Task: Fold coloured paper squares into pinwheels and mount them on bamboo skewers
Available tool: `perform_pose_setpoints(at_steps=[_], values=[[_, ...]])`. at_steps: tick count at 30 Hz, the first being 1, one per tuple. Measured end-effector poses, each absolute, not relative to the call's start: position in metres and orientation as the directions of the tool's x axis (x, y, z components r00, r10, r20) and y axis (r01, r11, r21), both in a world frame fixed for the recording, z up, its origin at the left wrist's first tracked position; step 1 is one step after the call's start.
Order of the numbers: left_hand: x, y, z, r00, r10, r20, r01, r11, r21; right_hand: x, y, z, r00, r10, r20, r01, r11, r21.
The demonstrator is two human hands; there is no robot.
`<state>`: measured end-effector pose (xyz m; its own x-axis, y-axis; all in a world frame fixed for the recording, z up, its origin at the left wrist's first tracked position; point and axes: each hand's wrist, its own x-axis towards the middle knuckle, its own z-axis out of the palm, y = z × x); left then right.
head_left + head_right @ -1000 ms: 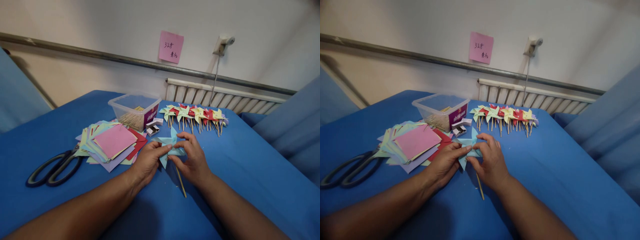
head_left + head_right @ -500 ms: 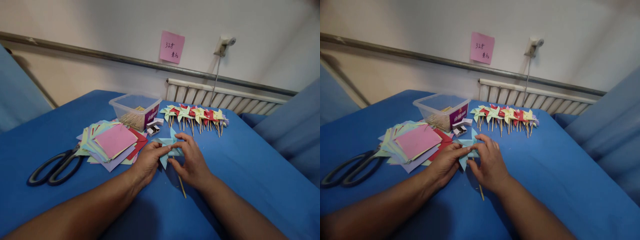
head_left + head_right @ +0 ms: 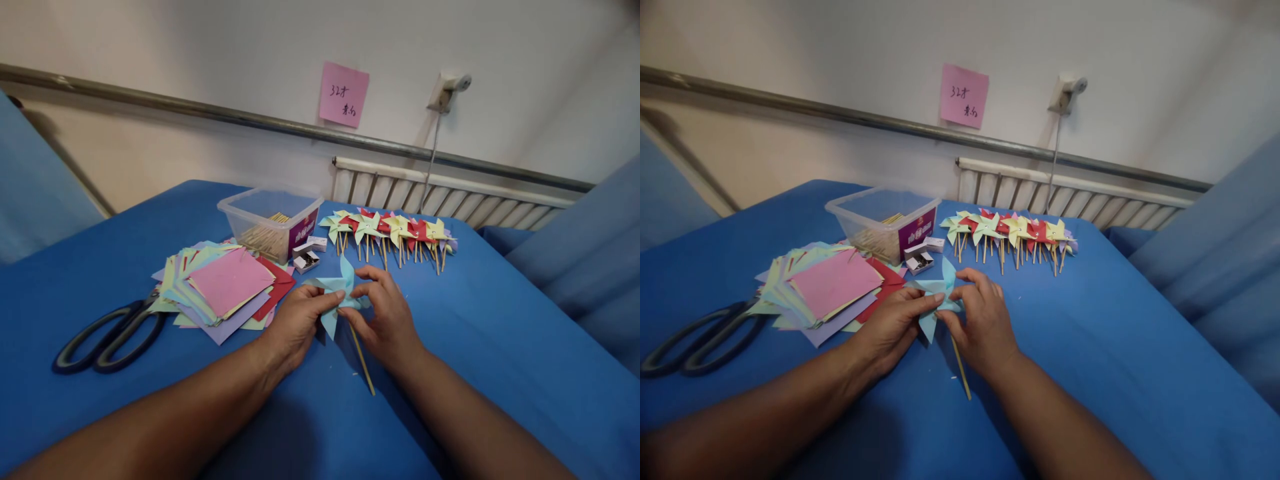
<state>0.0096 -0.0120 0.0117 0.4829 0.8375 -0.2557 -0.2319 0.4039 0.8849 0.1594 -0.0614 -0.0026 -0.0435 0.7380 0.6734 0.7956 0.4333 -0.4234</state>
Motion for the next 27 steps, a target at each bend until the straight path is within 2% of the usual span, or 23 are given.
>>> perform_pose_setpoints(at_steps=[3, 12, 20, 27], values=[[0.0101, -0.0130, 0.0111, 0.484, 0.849, -0.213, -0.260, 0.372, 0.891, 0.1578, -0.0632, -0.0017, -0.010, 0.750, 0.661, 0.792, 0.410, -0.453], [0.0106, -0.0123, 0.0103, 0.469, 0.848, -0.246, -0.221, 0.382, 0.897, 0.1587, -0.0614, -0.0054, 0.032, 0.753, 0.657, 0.770, 0.401, -0.497], [0.0089, -0.0118, 0.0107, 0.489, 0.847, -0.207, -0.264, 0.370, 0.891, 0.1588, -0.0623, -0.0042, 0.070, 0.799, 0.598, 0.666, 0.409, -0.624], [0.0099, -0.0124, 0.0135, 0.510, 0.839, -0.187, -0.329, 0.392, 0.859, 0.1592, -0.0635, -0.0047, 0.099, 0.797, 0.596, 0.651, 0.400, -0.645]])
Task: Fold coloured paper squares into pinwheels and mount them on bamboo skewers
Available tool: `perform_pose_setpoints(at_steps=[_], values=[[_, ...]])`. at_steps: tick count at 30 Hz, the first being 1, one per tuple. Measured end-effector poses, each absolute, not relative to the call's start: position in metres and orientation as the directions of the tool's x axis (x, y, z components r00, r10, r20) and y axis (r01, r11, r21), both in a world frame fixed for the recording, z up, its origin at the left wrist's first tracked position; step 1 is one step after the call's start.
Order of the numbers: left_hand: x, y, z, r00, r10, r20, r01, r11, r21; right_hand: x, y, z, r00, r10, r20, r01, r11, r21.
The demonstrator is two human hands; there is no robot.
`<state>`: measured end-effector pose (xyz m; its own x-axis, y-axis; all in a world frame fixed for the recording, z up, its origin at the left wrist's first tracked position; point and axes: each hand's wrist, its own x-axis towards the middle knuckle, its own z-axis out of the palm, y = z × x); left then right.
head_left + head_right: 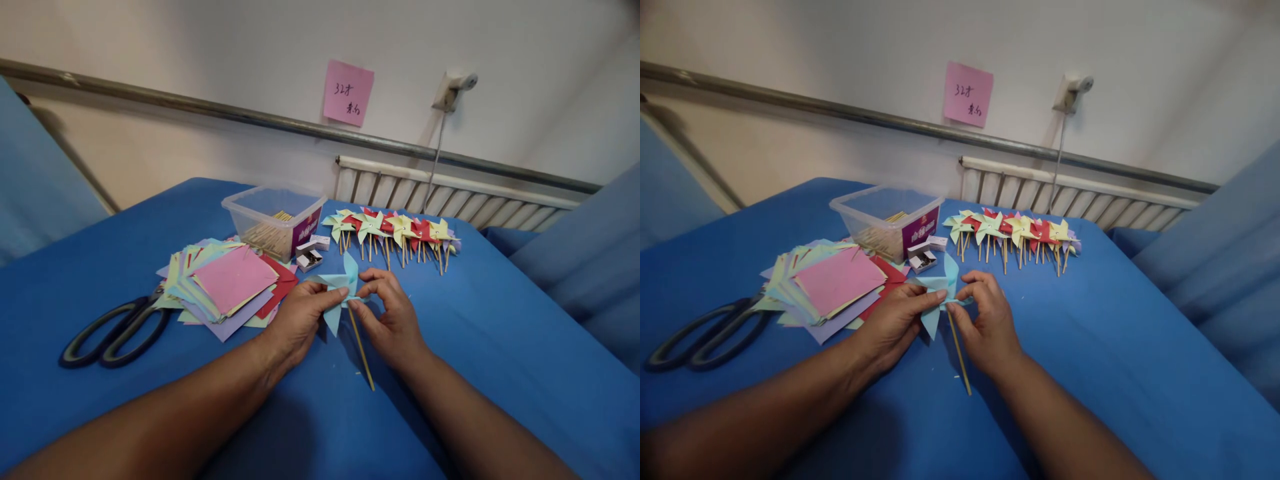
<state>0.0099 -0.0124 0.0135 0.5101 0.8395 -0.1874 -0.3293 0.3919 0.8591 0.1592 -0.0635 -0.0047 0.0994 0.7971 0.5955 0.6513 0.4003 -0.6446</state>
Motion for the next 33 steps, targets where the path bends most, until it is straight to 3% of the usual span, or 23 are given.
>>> perform_pose_setpoints(at_steps=[13, 23, 25, 28, 33], values=[[0.008, -0.011, 0.018, 0.556, 0.812, -0.179, -0.307, 0.400, 0.864, 0.156, -0.068, 0.002, 0.060, 0.726, 0.685, 0.659, 0.487, -0.574], [0.009, -0.012, 0.019, 0.555, 0.806, -0.207, -0.275, 0.412, 0.869, 0.156, -0.065, -0.003, 0.171, 0.733, 0.659, 0.616, 0.442, -0.652], [0.008, -0.012, 0.021, 0.551, 0.804, -0.222, -0.266, 0.422, 0.867, 0.157, -0.064, -0.005, 0.272, 0.749, 0.604, 0.548, 0.395, -0.737], [0.007, -0.009, 0.020, 0.532, 0.812, -0.241, -0.274, 0.434, 0.858, 0.157, -0.061, -0.008, 0.380, 0.839, 0.391, 0.358, 0.256, -0.898], [0.004, -0.001, 0.018, 0.455, 0.860, -0.230, -0.324, 0.401, 0.857, 0.145, -0.059, -0.012, 0.239, 0.970, 0.048, -0.064, 0.065, -0.996]])
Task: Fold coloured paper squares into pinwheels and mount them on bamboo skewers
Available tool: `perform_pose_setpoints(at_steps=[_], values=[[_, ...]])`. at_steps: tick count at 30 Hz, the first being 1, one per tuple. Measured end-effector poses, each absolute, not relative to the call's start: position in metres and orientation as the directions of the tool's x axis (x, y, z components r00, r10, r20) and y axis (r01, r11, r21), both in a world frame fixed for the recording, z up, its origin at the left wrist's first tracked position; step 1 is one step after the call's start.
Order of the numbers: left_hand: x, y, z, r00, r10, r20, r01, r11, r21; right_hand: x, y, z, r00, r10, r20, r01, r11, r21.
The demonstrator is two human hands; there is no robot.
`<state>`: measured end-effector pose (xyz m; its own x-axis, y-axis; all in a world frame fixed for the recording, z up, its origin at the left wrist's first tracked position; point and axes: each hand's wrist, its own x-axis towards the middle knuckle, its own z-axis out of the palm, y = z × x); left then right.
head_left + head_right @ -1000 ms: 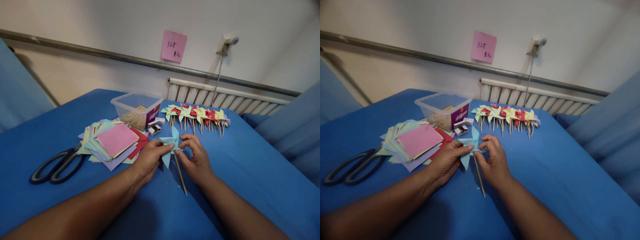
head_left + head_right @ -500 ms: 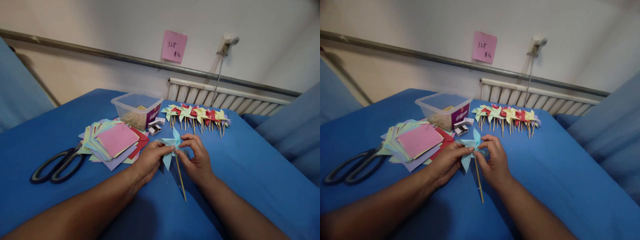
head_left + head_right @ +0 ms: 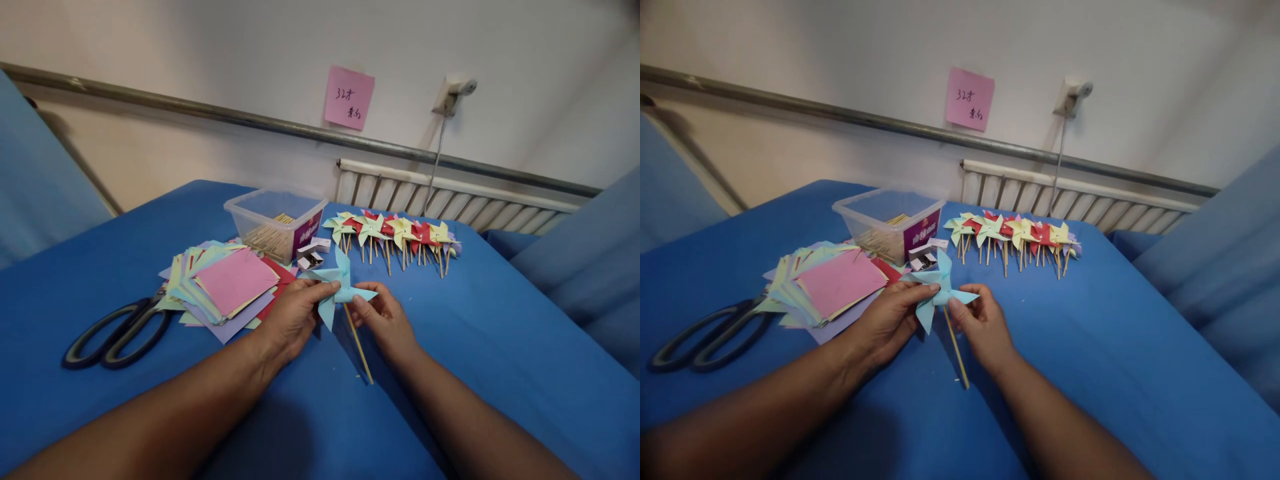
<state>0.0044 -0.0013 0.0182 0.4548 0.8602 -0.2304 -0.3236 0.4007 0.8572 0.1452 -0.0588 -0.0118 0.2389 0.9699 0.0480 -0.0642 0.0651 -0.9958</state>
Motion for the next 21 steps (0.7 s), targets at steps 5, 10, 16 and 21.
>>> perform_pose_setpoints(at_steps=[5, 10, 16, 21], values=[[0.004, -0.003, 0.017, 0.482, 0.858, -0.180, -0.312, 0.360, 0.879, 0.134, -0.060, -0.015, 0.066, 0.998, -0.002, -0.275, 0.016, -0.961], [0.006, -0.008, 0.017, 0.490, 0.863, -0.120, -0.307, 0.300, 0.903, 0.136, -0.058, -0.018, 0.093, 0.995, -0.033, -0.363, 0.003, -0.932], [0.005, -0.009, 0.020, 0.500, 0.857, -0.126, -0.288, 0.302, 0.909, 0.137, -0.059, -0.015, 0.075, 0.997, -0.018, -0.403, 0.014, -0.915], [0.006, -0.011, 0.021, 0.550, 0.820, -0.156, -0.257, 0.344, 0.903, 0.136, -0.067, -0.006, 0.069, 0.997, -0.044, -0.470, -0.007, -0.882]])
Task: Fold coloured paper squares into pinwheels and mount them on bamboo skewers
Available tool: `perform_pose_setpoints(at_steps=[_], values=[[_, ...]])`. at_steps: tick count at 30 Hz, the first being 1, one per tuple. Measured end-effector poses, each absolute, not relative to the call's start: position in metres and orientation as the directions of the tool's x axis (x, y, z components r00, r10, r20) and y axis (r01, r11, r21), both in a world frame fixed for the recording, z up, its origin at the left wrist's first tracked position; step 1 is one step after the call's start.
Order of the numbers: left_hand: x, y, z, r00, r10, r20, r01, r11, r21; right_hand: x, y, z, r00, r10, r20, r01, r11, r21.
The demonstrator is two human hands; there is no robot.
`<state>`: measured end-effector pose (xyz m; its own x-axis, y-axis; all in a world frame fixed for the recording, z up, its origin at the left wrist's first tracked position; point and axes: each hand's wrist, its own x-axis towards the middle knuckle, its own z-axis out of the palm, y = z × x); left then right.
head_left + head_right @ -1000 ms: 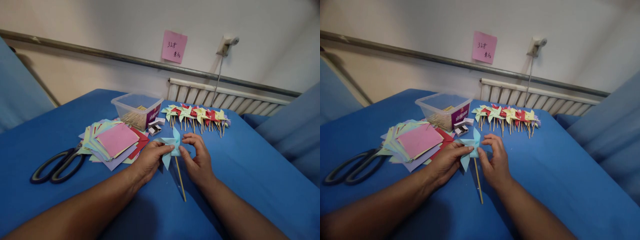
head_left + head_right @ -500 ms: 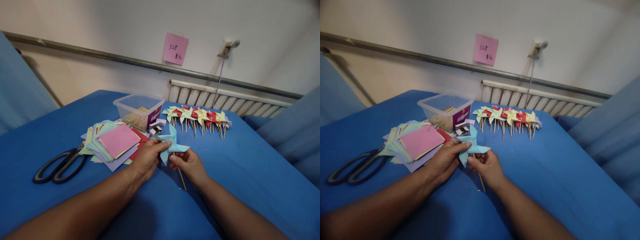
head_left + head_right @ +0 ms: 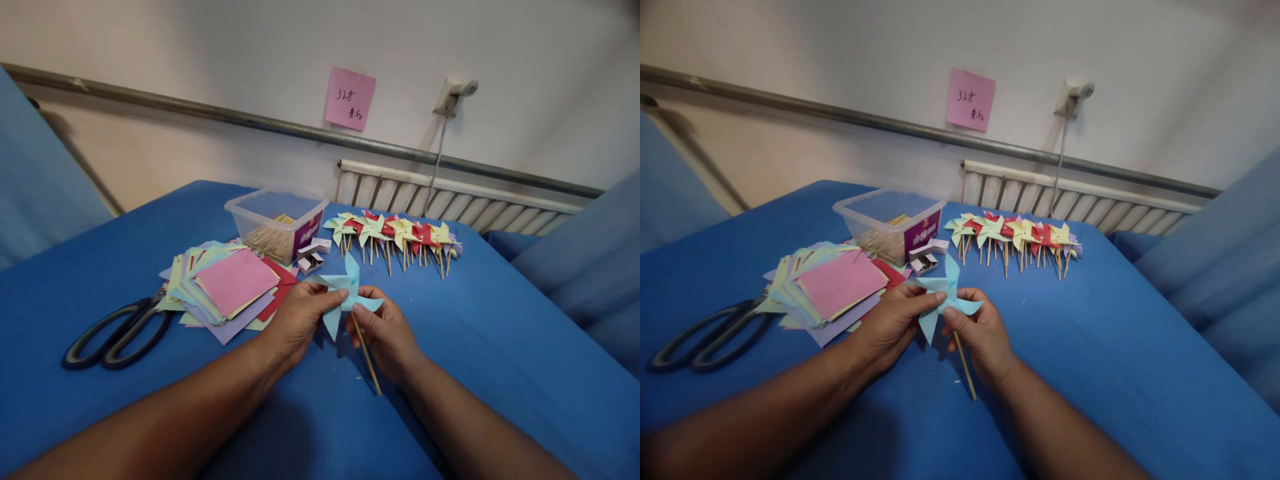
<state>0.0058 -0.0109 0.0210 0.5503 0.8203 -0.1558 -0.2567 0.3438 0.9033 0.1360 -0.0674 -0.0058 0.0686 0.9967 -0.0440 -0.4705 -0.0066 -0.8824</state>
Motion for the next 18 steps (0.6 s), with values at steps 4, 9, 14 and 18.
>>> perform_pose_setpoints(at_steps=[4, 9, 14, 18], values=[[0.008, -0.013, 0.020, 0.534, 0.827, -0.173, -0.241, 0.345, 0.907, 0.139, -0.067, -0.003, 0.164, 0.982, -0.098, -0.461, -0.012, -0.887], [0.008, -0.013, 0.018, 0.565, 0.797, -0.214, -0.228, 0.400, 0.888, 0.148, -0.060, -0.004, 0.175, 0.983, -0.061, -0.425, 0.019, -0.905], [0.008, -0.013, 0.018, 0.575, 0.794, -0.200, -0.237, 0.395, 0.887, 0.150, -0.060, -0.002, 0.129, 0.984, -0.124, -0.439, -0.055, -0.897], [0.007, -0.014, 0.017, 0.574, 0.784, -0.235, -0.229, 0.429, 0.874, 0.150, -0.061, -0.001, 0.084, 0.987, -0.137, -0.460, -0.083, -0.884]])
